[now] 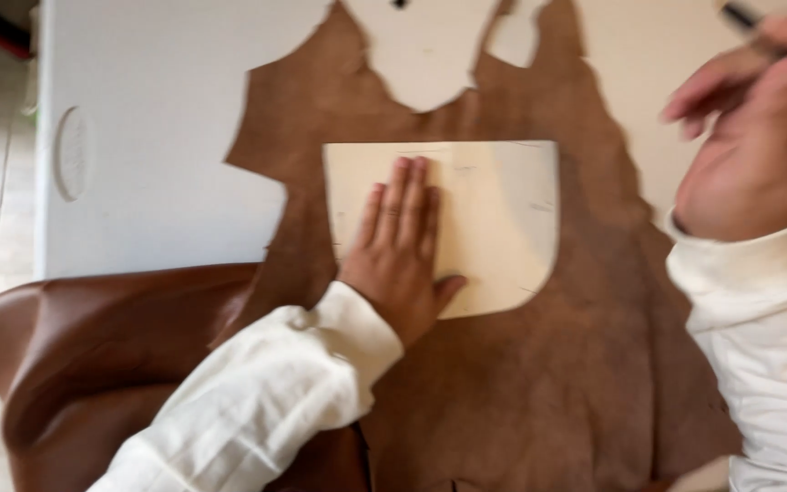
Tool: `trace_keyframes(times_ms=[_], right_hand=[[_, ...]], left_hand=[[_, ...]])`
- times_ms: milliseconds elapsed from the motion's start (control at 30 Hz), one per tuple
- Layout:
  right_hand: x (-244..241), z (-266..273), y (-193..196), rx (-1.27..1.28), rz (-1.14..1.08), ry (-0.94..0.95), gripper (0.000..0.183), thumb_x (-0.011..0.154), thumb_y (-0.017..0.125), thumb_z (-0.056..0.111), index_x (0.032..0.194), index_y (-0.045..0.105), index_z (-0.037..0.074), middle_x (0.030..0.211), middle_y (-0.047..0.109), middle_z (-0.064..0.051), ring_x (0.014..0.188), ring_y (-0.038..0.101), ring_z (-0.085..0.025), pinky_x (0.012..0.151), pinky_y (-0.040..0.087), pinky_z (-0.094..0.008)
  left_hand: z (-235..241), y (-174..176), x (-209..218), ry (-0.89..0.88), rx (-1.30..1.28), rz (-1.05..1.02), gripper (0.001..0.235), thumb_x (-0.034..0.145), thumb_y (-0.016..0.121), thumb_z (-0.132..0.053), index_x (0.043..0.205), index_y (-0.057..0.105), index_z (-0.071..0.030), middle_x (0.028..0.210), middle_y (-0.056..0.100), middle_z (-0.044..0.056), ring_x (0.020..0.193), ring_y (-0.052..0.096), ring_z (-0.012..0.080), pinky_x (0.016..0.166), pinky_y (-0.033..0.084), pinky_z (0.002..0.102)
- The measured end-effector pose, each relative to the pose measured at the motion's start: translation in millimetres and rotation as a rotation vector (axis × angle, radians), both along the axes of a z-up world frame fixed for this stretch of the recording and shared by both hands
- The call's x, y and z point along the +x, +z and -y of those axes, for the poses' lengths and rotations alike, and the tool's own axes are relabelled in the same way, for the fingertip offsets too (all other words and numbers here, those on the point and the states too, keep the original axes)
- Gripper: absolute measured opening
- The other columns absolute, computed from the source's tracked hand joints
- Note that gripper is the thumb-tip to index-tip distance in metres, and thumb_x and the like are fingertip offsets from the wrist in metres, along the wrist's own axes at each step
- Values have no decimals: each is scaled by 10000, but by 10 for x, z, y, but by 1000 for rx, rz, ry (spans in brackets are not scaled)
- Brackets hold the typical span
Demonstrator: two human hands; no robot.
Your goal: Tracing a paper pattern onto a piece of brown leather using a pen
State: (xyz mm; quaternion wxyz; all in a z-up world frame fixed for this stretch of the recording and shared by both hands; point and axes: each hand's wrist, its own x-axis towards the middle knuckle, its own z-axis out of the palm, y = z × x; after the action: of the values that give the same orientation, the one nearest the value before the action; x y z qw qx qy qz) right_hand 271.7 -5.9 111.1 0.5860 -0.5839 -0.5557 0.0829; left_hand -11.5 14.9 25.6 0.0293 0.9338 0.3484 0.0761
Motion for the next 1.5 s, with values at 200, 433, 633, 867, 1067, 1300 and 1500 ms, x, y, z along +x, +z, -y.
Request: trace_keyframes(times_ms=[200,433,633,867,1067,1300,1500], right_hand=[[15,1282,-382,-300,220,-8,328,1152,425,213,1176,618,-50,1104,697,-203,941,691,-267,854,539,-337],[70,1454,-780,-94,154,43,297,1108,492,164,1196,666,-61,992,746,-161,885,736,-261,897,563,-407],[68,1447,-755,-2,163,28,227,1108,519,96,1150,671,-67,937,734,-171,852,732,-322,884,554,-439],[148,1472,-765,20,149,62,223,1102,514,103,1156,656,-60,932,721,-171,854,726,-333,882,554,-462],[203,1447,-879,13,122,36,196,1096,544,123,1146,674,-15,922,737,-121,854,732,-288,885,559,-433],[126,1504,-708,-159,169,38,318,1123,449,215,1183,626,-42,1008,730,-141,875,726,-256,837,584,-362],[134,1466,-788,-39,238,13,207,1119,535,134,1163,677,-10,954,741,-136,925,727,-334,905,552,-465]], left_hand=[[-13,-119,-39,-47,76,54,1018,918,481,-723,1552,383,66,1680,175,288,1580,119,410,1282,169,524],[-382,278,181,0,-68,-248,1375,543,697,-917,1585,307,-110,1672,179,200,1559,173,388,1205,255,620],[-500,433,428,13,-75,-377,1570,343,827,-912,1591,291,-125,1494,378,130,1456,315,336,1195,204,678],[-823,376,516,29,-64,-370,1398,421,930,-731,1527,377,-79,1296,530,127,1314,501,341,1182,286,652],[-1226,1133,182,-205,0,114,382,707,940,-219,1057,787,-202,902,717,9,888,678,311,893,523,435],[-404,2026,88,-638,543,650,58,1037,764,122,1038,776,65,925,580,191,804,522,350,673,397,467],[-444,484,184,-688,888,370,259,943,621,-66,698,574,-139,752,504,51,663,548,249,578,475,364]])
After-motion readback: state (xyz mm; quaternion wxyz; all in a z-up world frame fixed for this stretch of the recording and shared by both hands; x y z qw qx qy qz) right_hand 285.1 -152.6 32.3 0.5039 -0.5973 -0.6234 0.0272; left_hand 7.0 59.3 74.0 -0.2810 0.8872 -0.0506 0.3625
